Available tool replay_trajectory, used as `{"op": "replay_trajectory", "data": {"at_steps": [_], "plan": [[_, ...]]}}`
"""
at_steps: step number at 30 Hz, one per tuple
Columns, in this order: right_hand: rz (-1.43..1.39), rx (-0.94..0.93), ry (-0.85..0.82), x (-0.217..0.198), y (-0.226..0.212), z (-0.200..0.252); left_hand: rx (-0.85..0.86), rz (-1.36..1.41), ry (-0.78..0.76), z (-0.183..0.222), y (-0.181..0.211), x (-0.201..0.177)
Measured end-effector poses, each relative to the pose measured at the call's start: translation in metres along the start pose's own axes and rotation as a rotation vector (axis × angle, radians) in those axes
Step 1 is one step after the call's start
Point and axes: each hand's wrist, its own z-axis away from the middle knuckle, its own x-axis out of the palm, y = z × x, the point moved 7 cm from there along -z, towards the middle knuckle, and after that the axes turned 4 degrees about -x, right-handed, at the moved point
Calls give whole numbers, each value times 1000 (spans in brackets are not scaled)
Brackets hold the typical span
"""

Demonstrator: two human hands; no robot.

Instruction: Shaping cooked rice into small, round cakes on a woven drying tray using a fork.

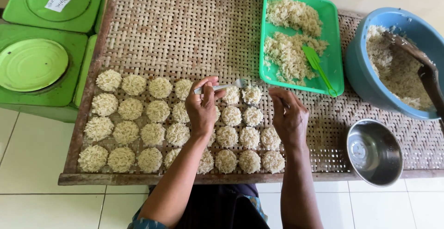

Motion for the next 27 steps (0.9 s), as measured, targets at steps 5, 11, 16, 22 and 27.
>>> {"op": "replay_trajectory", "data": {"at_steps": [5,11,16,22,27], "plan": [[16,-9,-74,-1,-16,-8,-12,25,4,-5,-7,-10],[29,-51,-105,10,-25,-16,-15,26,15,-1,3,-12],[69,-51,-185,12,-36,-20,-15,30,27,-3,0,-20],[70,-52,-165,11,-41,-22,-7,37,22,0,0,-22],[56,-28,-212,13,-31,-15,26,6,31,-2,3,-26]]}}
